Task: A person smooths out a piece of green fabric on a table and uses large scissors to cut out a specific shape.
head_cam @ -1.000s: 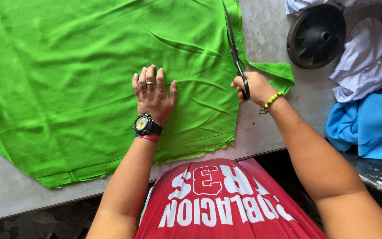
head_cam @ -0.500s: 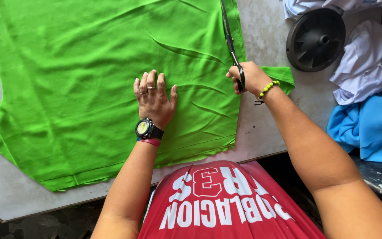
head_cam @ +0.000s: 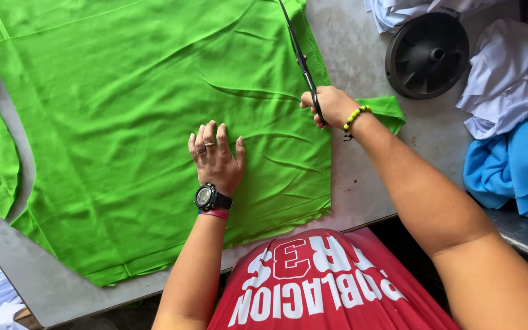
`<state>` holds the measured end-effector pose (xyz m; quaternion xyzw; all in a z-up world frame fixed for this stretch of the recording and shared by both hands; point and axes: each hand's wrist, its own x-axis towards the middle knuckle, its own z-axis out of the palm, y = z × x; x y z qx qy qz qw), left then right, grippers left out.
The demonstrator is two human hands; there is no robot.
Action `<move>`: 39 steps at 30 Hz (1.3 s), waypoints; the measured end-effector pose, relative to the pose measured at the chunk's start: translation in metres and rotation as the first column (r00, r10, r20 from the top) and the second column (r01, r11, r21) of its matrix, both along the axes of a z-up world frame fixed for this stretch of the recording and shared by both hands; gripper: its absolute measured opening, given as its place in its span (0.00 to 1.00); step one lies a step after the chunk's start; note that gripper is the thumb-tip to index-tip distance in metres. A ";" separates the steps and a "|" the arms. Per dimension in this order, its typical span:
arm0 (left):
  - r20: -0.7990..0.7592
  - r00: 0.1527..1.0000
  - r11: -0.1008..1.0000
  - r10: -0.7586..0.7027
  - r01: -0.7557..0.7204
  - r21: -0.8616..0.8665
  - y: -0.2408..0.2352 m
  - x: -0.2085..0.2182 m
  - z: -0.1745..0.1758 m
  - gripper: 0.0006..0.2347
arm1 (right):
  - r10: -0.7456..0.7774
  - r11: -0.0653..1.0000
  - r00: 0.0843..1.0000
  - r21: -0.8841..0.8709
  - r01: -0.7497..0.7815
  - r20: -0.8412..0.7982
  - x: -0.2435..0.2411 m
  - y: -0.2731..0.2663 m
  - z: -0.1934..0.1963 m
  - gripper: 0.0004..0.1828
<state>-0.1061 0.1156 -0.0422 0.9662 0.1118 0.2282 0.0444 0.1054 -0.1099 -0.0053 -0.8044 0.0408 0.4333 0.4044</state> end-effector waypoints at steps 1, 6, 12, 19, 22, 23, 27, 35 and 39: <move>-0.005 1.000 1.000 0.005 -0.005 0.004 0.000 0.000 -0.001 0.19 | -0.002 1.000 1.000 -0.005 0.002 0.004 -0.001 0.001 0.000 0.22; -0.034 0.999 1.000 -0.002 0.003 0.016 0.000 0.001 0.002 0.19 | 0.011 0.999 0.998 -0.035 -0.008 0.062 0.002 0.004 -0.006 0.21; -0.020 1.000 1.000 -0.008 0.008 0.019 -0.002 -0.001 0.002 0.19 | -0.081 0.997 0.992 0.019 0.080 0.096 -0.003 0.007 0.011 0.13; -0.011 1.000 1.000 0.003 -0.003 0.008 -0.001 0.000 0.000 0.19 | -0.027 0.996 1.000 0.090 0.027 0.000 0.035 0.018 -0.011 0.20; 0.002 1.000 1.000 0.002 -0.002 0.020 0.000 0.001 0.001 0.19 | 0.007 0.997 1.000 0.072 -0.006 0.000 0.051 0.026 -0.021 0.22; 0.007 1.000 1.000 0.000 0.000 0.021 0.000 0.001 0.001 0.19 | 0.034 0.997 0.999 0.074 -0.034 0.004 0.055 0.026 -0.026 0.22; 0.018 1.000 1.000 -0.002 0.001 0.019 0.001 0.002 0.000 0.19 | -0.036 0.991 0.999 0.130 0.037 -0.006 0.057 0.030 -0.041 0.18; 0.005 1.000 1.000 0.003 -0.003 0.013 0.001 0.000 0.000 0.19 | 0.037 0.994 0.993 0.106 -0.026 -0.112 0.073 0.035 -0.031 0.24; 0.009 1.000 0.999 0.002 -0.003 0.037 0.002 0.000 -0.004 0.19 | 0.058 0.995 0.994 0.082 -0.050 -0.097 0.085 0.048 -0.007 0.24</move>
